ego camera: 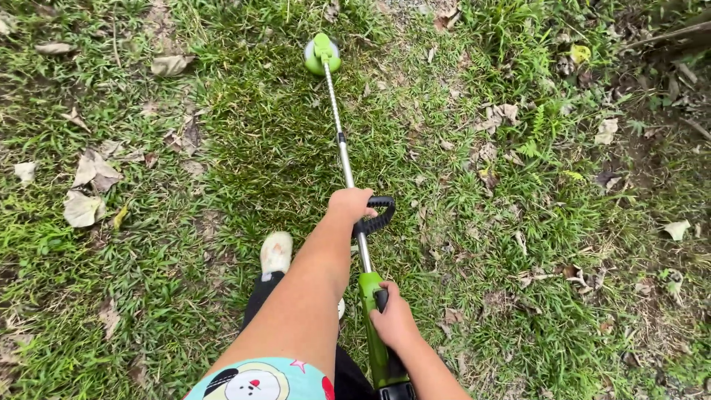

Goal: Trimming grass using a handheld string trimmer while walking through a yard.

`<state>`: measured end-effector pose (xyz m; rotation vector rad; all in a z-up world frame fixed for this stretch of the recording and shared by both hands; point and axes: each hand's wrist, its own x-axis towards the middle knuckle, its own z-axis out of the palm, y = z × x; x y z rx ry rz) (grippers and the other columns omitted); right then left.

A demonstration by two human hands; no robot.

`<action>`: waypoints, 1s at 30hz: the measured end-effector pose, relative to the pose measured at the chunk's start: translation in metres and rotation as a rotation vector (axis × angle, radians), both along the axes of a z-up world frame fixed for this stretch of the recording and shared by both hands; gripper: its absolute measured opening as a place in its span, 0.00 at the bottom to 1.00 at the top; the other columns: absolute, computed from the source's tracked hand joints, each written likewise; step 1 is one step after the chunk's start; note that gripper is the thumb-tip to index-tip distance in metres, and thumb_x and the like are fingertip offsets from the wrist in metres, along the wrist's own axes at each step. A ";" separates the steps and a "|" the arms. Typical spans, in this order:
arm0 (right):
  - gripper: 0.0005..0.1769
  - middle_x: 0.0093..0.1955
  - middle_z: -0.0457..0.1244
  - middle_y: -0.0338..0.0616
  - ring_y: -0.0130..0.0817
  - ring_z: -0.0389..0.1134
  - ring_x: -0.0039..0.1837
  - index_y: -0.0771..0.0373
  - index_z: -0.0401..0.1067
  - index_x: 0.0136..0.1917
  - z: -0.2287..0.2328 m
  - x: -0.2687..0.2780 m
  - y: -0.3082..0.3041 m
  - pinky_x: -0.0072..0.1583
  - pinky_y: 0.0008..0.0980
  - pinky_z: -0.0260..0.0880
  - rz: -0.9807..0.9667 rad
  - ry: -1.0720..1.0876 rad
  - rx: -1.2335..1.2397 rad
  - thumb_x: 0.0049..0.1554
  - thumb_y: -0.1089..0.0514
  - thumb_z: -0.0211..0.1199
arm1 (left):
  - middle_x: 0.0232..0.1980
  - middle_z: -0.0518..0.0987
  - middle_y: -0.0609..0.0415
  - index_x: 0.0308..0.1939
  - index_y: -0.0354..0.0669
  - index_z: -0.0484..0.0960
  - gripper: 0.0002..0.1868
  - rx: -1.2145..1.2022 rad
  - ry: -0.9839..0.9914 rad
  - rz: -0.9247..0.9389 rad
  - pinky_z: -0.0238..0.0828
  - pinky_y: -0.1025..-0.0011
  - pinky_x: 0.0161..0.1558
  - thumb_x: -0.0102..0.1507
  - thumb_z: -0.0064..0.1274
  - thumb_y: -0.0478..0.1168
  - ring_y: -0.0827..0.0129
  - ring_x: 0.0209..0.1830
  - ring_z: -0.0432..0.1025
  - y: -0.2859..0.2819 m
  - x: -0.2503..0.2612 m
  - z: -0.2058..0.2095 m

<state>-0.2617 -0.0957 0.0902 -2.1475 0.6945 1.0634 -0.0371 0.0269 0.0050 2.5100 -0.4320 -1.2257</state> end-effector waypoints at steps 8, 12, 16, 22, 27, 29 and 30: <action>0.35 0.64 0.66 0.52 0.42 0.74 0.53 0.50 0.55 0.75 0.027 0.051 0.027 0.54 0.38 0.79 -0.031 0.062 0.020 0.56 0.62 0.60 | 0.46 0.80 0.59 0.51 0.52 0.72 0.23 0.038 0.042 -0.005 0.77 0.66 0.38 0.65 0.49 0.63 0.67 0.38 0.75 0.019 0.042 0.005; 0.35 0.66 0.65 0.54 0.42 0.75 0.58 0.52 0.54 0.75 0.027 0.071 0.046 0.58 0.37 0.81 -0.033 0.053 0.055 0.58 0.64 0.60 | 0.50 0.81 0.49 0.49 0.48 0.69 0.24 0.018 0.014 0.029 0.76 0.61 0.38 0.65 0.52 0.62 0.59 0.38 0.77 0.043 0.062 0.000; 0.34 0.67 0.65 0.53 0.40 0.75 0.57 0.54 0.54 0.75 0.042 0.098 0.064 0.57 0.33 0.83 -0.007 0.061 0.067 0.59 0.63 0.61 | 0.45 0.80 0.60 0.49 0.55 0.74 0.20 0.049 0.008 0.053 0.78 0.64 0.42 0.65 0.52 0.62 0.64 0.44 0.77 0.061 0.083 0.007; 0.33 0.65 0.66 0.52 0.40 0.75 0.54 0.52 0.55 0.75 0.043 0.113 0.073 0.53 0.34 0.82 -0.003 0.074 0.050 0.59 0.60 0.61 | 0.43 0.78 0.60 0.45 0.53 0.72 0.19 0.049 0.071 0.097 0.76 0.67 0.39 0.66 0.52 0.60 0.68 0.36 0.74 0.071 0.098 0.029; 0.34 0.65 0.65 0.51 0.40 0.74 0.52 0.49 0.54 0.75 0.045 0.113 0.072 0.52 0.38 0.80 -0.016 0.098 0.003 0.58 0.59 0.60 | 0.45 0.79 0.57 0.50 0.52 0.71 0.20 0.057 0.038 -0.031 0.76 0.64 0.41 0.67 0.50 0.61 0.64 0.40 0.75 0.058 0.104 0.022; 0.34 0.67 0.65 0.51 0.40 0.75 0.54 0.50 0.54 0.75 0.050 0.112 0.074 0.53 0.36 0.82 -0.052 0.097 0.006 0.59 0.60 0.61 | 0.45 0.79 0.55 0.49 0.51 0.70 0.21 0.051 0.033 -0.068 0.74 0.63 0.39 0.68 0.48 0.61 0.62 0.39 0.75 0.049 0.105 0.014; 0.35 0.68 0.64 0.52 0.40 0.76 0.55 0.52 0.53 0.76 0.053 0.113 0.075 0.53 0.34 0.84 -0.078 0.096 0.012 0.59 0.61 0.61 | 0.44 0.80 0.54 0.49 0.50 0.69 0.22 0.049 0.027 -0.095 0.73 0.62 0.36 0.68 0.47 0.62 0.60 0.38 0.75 0.045 0.106 0.011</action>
